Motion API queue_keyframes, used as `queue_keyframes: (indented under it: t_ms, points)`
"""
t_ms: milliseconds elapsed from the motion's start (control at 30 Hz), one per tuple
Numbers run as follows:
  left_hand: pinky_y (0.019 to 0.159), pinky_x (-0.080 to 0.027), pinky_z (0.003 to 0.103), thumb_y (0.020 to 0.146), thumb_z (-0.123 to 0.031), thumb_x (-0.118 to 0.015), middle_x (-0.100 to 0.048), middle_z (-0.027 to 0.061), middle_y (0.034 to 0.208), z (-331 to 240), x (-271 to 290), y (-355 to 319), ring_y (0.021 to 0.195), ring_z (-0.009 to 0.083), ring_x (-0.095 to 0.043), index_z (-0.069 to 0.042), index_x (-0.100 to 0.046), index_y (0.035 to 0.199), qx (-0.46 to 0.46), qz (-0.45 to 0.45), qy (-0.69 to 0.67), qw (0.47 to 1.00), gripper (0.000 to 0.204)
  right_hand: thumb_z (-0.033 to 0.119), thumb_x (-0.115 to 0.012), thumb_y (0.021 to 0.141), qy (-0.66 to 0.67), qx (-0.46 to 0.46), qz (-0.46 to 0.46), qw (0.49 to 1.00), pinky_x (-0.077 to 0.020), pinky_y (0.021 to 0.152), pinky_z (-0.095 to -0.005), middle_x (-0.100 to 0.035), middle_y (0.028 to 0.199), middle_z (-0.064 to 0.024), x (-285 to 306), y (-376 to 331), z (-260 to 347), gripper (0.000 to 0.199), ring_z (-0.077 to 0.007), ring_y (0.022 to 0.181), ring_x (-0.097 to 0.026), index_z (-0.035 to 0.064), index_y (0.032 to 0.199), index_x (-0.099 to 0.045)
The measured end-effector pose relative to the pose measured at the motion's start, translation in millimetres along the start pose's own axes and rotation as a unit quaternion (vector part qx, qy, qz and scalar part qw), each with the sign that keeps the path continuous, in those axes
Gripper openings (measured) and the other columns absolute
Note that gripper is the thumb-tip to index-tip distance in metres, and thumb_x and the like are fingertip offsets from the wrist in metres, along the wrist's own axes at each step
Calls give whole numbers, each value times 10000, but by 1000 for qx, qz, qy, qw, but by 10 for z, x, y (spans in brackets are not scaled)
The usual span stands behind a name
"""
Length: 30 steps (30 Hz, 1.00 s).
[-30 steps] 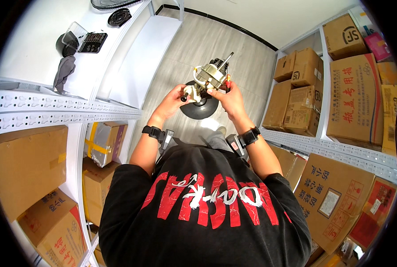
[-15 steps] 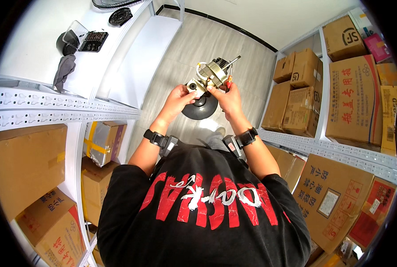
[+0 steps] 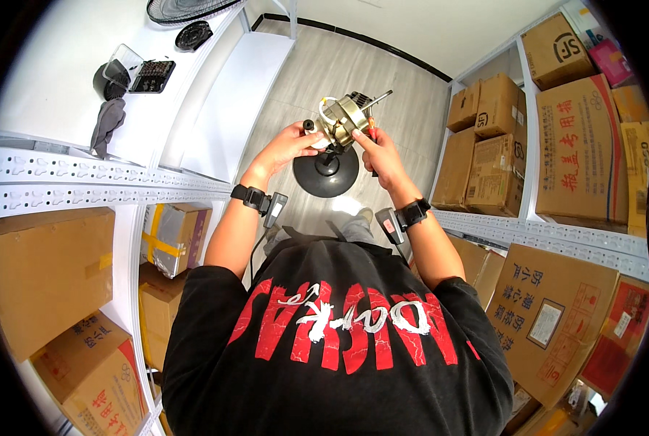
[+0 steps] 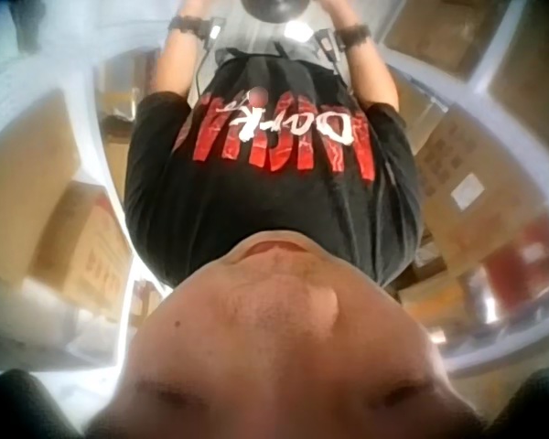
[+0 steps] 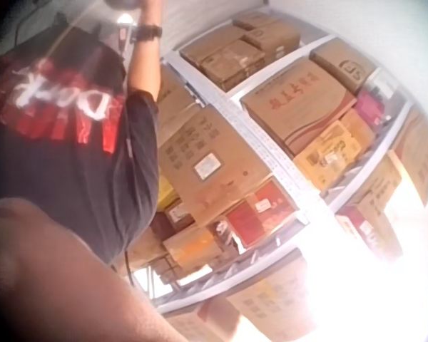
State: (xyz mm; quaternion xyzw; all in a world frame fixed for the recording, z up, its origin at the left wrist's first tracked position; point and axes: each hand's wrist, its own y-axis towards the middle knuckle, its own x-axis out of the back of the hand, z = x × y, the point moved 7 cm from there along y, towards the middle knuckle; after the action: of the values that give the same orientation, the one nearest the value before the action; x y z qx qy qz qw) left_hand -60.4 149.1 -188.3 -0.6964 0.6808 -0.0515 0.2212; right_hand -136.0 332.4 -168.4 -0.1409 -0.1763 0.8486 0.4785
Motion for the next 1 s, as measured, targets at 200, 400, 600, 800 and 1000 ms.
queue_keyframes:
  t_ms: [200, 400, 600, 800, 1000]
  points:
    - [925, -523, 330, 949, -304, -632, -643, 112, 1168, 44, -9, 36, 1057, 207, -645, 0, -530, 1236, 12, 36, 11, 999, 430, 370, -736, 867, -1, 5, 14, 1000, -305, 394, -241, -461, 646, 45, 35, -18, 15, 385, -54, 441, -392, 68, 951, -513]
    - [926, -513, 336, 929, -309, -642, -641, 94, 1156, 30, -116, 54, 1059, 191, -629, -8, -543, 1235, 14, -42, 6, 999, 441, 388, -727, 870, -9, 6, 9, 1000, -283, 392, -241, -446, 630, 41, 84, 64, 48, 391, -58, 430, -375, 70, 943, -511]
    - [893, -529, 311, 916, -337, -652, -648, 120, 1141, 1, -148, -18, 1035, 200, -646, 13, -552, 1218, 10, -9, -24, 1000, 473, 317, -732, 877, -18, 41, 1, 999, -292, 390, -229, -483, 647, 46, 101, -64, 38, 339, -45, 442, -375, 64, 987, -535]
    - [838, -547, 287, 914, -320, -655, -668, 131, 1070, 96, -190, 91, 949, 196, -672, 35, -608, 1126, 23, -1, -76, 997, 416, 192, -766, 839, 8, 74, -59, 995, -311, 402, -208, -683, 909, -32, 192, -242, -232, 289, -32, 484, -417, 90, 971, -531]
    - [817, -556, 291, 917, -291, -650, -676, 133, 1019, 99, -253, 135, 901, 198, -680, 39, -632, 1091, 27, -19, -78, 996, 375, 115, -810, 783, 45, 91, -80, 992, -319, 386, -217, -569, 761, 24, 40, -105, -399, 365, -39, 487, -433, 125, 912, -469]
